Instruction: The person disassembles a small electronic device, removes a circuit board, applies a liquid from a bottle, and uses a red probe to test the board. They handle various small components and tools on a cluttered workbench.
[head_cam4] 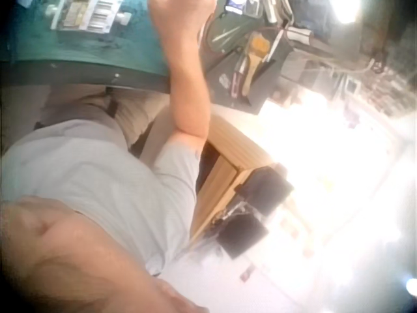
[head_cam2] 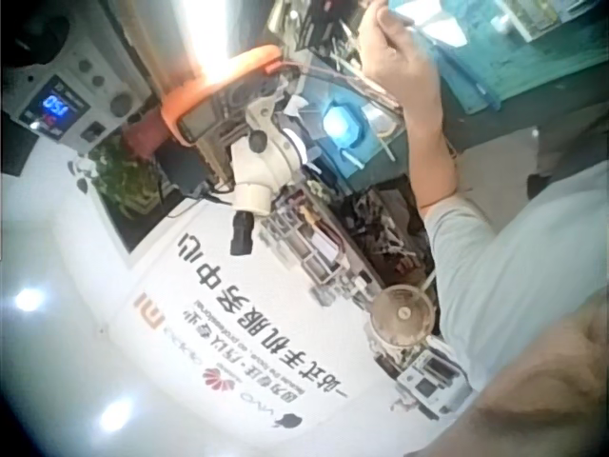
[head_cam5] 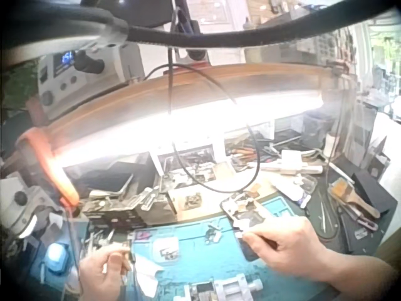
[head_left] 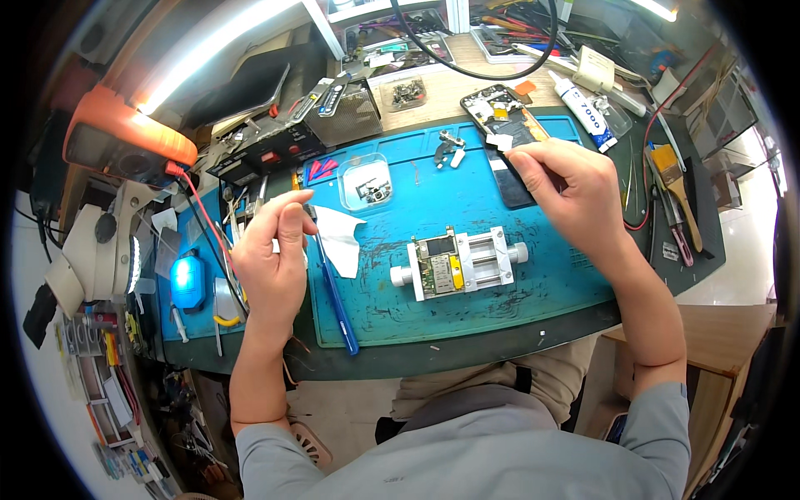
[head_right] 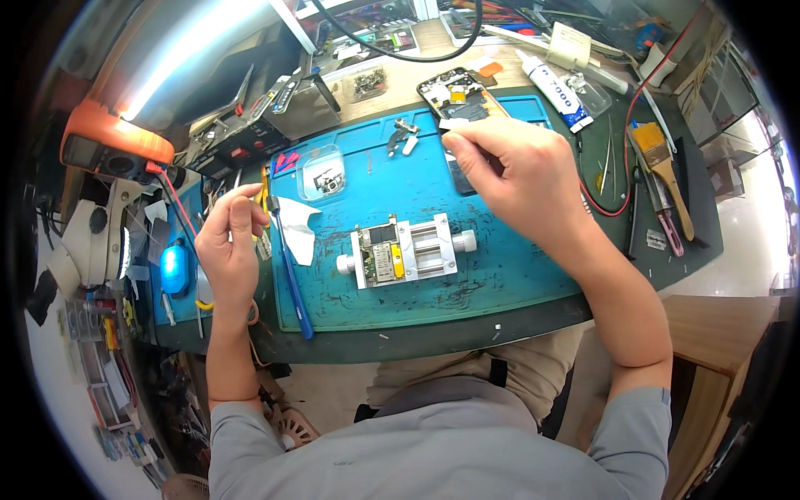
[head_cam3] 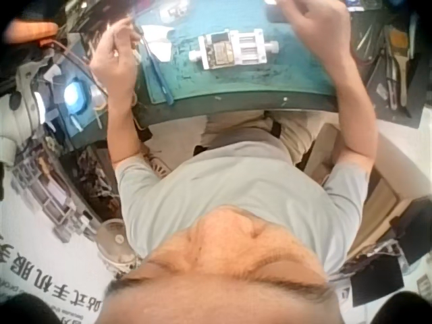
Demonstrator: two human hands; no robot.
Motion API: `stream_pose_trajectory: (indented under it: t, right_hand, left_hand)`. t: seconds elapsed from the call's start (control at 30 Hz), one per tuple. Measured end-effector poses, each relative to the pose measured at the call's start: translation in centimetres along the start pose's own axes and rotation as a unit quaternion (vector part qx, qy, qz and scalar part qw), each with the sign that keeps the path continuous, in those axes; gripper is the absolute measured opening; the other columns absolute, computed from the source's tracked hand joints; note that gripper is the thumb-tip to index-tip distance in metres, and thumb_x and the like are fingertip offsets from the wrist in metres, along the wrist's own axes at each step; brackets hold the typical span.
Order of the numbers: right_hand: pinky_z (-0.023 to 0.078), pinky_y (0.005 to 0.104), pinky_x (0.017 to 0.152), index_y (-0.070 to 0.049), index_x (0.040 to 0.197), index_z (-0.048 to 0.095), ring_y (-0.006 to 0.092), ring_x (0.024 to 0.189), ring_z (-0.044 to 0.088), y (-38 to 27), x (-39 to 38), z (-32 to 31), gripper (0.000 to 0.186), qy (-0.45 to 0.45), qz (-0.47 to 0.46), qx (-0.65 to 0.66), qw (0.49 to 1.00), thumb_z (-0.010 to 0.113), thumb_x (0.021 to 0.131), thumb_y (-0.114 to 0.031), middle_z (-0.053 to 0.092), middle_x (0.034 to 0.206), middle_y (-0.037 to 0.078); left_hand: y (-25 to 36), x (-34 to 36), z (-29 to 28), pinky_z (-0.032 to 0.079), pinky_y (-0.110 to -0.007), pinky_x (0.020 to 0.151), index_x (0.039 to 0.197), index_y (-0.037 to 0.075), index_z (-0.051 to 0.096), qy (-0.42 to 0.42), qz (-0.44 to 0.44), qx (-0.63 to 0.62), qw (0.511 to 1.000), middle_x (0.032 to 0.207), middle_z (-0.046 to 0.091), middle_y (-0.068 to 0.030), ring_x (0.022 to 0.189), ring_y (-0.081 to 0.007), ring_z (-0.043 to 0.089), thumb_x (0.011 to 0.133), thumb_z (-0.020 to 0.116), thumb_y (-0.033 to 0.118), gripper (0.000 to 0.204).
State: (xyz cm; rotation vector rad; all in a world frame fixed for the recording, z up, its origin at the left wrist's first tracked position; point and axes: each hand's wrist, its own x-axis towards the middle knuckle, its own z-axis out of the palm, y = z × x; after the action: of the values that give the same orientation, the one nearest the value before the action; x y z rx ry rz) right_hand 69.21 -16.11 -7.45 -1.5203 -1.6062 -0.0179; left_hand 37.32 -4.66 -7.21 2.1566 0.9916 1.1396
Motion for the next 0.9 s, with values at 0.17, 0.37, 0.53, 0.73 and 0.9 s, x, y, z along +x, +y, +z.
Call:
stream_pose_trajectory:
  t: [0.17,0.37,0.53,0.73,0.9]
  right_hand:
    - [0.048,0.0321,0.056,-0.002,0.097,0.077,0.0199,0.060,0.062,-0.1,0.1,-0.3,0.016,0.000,0.007,0.000,1.000,0.073,0.094,-0.018,0.070,0.075,0.009]
    - [0.043,0.0271,0.053,0.002,0.099,0.076,0.0125,0.059,0.057,0.1,0.1,-0.6,0.013,-0.007,-0.018,-0.013,1.000,0.071,0.096,-0.010,0.070,0.077,0.009]
    - [0.044,0.0269,0.053,0.001,0.099,0.077,0.0128,0.059,0.058,0.3,0.2,-0.5,0.013,-0.008,-0.020,-0.016,1.000,0.071,0.095,-0.010,0.071,0.078,0.010]
    - [0.049,0.0304,0.058,0.000,0.098,0.075,0.0179,0.065,0.063,0.4,0.2,-0.9,0.021,-0.079,-0.036,-0.008,0.996,0.076,0.091,-0.019,0.071,0.080,0.009]
    - [0.056,0.0381,0.076,-0.001,0.110,0.070,0.0286,0.091,0.069,-0.3,0.5,-2.7,0.070,-0.294,-0.126,-0.027,0.947,0.084,0.073,-0.058,0.070,0.097,0.011]
  left_hand:
    - [0.4,-0.2,0.9,0.045,-0.023,0.058,0.108,0.002,0.074,-0.036,0.026,0.078,0.996,0.075,0.068,-0.0033,0.066,-0.0080,0.062,0.101,0.066,0.012,0.014]
    - [0.6,-0.5,1.0,0.048,-0.024,0.064,0.107,-0.001,0.073,-0.069,0.020,0.080,0.994,0.080,0.069,-0.0046,0.071,-0.0102,0.065,0.101,0.065,0.010,0.015]
    - [0.5,-0.8,1.2,0.048,-0.024,0.061,0.107,0.000,0.073,-0.103,0.049,0.064,0.991,0.080,0.069,-0.0059,0.069,-0.0103,0.065,0.100,0.066,0.010,0.014]
    - [0.7,-0.6,1.0,0.050,-0.030,0.062,0.110,0.003,0.073,-0.179,0.117,0.039,0.976,0.082,0.069,-0.0067,0.068,-0.0184,0.061,0.089,0.080,0.019,0.027]
    - [2.1,-0.7,1.5,0.051,-0.035,0.076,0.114,0.003,0.070,-0.282,0.200,0.146,0.927,0.093,0.066,-0.0064,0.084,-0.0248,0.061,0.066,0.088,0.045,0.067]
